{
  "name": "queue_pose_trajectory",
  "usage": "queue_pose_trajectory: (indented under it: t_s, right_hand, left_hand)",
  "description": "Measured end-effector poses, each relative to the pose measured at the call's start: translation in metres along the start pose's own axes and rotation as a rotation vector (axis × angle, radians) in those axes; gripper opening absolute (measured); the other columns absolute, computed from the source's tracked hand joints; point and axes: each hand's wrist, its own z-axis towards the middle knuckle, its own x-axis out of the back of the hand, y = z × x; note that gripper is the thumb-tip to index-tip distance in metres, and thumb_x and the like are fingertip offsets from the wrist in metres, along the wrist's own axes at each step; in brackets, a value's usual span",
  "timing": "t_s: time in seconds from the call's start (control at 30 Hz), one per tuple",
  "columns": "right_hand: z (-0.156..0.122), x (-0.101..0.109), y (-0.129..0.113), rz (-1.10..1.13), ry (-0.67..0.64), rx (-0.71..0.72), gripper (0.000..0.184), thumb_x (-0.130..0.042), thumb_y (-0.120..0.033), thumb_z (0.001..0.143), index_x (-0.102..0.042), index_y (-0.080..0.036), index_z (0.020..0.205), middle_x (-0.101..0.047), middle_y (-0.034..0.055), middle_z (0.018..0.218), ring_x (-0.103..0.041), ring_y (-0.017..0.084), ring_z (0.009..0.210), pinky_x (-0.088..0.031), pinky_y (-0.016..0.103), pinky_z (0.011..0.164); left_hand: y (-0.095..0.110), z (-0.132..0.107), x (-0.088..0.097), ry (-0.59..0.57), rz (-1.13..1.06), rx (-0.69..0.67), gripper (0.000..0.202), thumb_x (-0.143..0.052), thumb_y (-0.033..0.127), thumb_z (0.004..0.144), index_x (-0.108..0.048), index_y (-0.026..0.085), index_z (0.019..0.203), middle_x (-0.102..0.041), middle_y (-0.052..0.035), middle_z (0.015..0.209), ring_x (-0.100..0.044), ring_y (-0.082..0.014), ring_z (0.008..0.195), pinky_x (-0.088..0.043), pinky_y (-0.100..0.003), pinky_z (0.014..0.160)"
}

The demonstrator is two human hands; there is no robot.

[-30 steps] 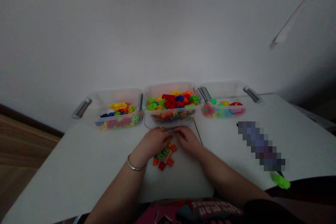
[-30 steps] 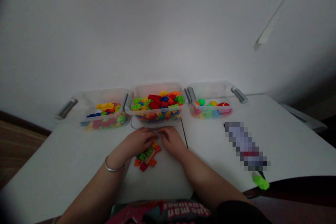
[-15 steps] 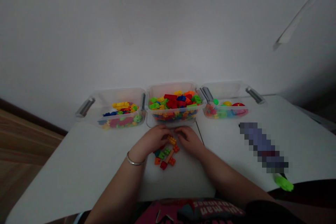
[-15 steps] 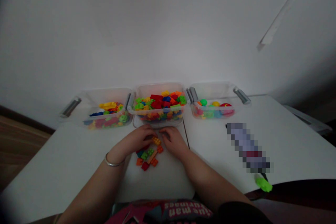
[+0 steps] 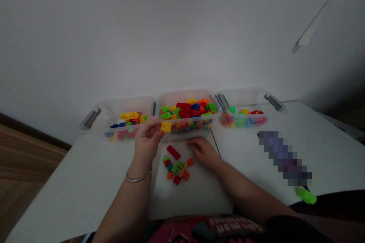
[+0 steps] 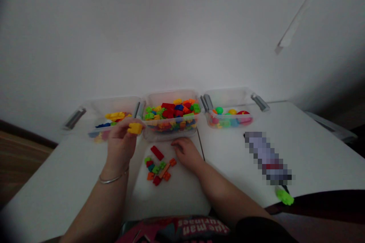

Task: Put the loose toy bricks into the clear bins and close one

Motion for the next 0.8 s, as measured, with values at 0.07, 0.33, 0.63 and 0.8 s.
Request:
queue_pose_trajectory:
  t_s: [0.07, 0.33, 0.63, 0.8]
  right_hand:
    - [0.0, 0.0, -0.001, -0.005, 0.003, 0.003, 0.024, -0.052, -0.011, 0.083, -0.068, -0.021, 0.098, -0.07, 0.0063, 0.103, -0.061, 0.021, 0.102, -0.045, 0.04, 0.097]
    - [0.0, 0.0, -0.001, -0.017, -0.003, -0.002, 0.022, -0.053, -0.013, 0.083, -0.068, -0.021, 0.097, -0.07, 0.0066, 0.102, -0.061, 0.021, 0.102, -0.045, 0.041, 0.097]
    - [0.001, 0.001, -0.003, -0.015, -0.01, 0.028, 0.023, -0.052, -0.011, 0.082, -0.068, -0.02, 0.097, -0.07, 0.0068, 0.102, -0.062, 0.021, 0.101, -0.045, 0.04, 0.097]
    - [0.001, 0.001, -0.003, -0.012, -0.012, 0.031, 0.023, -0.051, -0.012, 0.083, -0.068, -0.02, 0.096, -0.07, 0.0067, 0.101, -0.062, 0.021, 0.1, -0.046, 0.04, 0.096]
  left_hand:
    - [-0.002, 0.009, -0.002, 0.185, 0.09, -0.021, 0.033, -0.064, 0.052, 0.082, -0.064, 0.022, 0.097, -0.065, -0.004, 0.093, -0.062, -0.0159, 0.085, -0.052, -0.032, 0.079]
    - [-0.007, 0.051, -0.021, 0.045, 0.628, -0.067, 0.019, -0.066, 0.037, 0.081, -0.069, 0.02, 0.09, -0.07, -0.0036, 0.09, -0.062, -0.019, 0.091, -0.047, -0.035, 0.087]
    - [-0.015, 0.052, -0.032, 0.014, 0.804, 0.081, 0.02, -0.064, 0.035, 0.081, -0.071, 0.02, 0.092, -0.072, -0.0049, 0.089, -0.062, -0.0233, 0.089, -0.044, -0.038, 0.086]
    - [-0.018, 0.052, -0.03, 0.017, 0.773, 0.024, 0.022, -0.062, 0.029, 0.081, -0.068, 0.017, 0.099, -0.07, -0.0074, 0.096, -0.061, -0.0238, 0.095, -0.045, -0.039, 0.089]
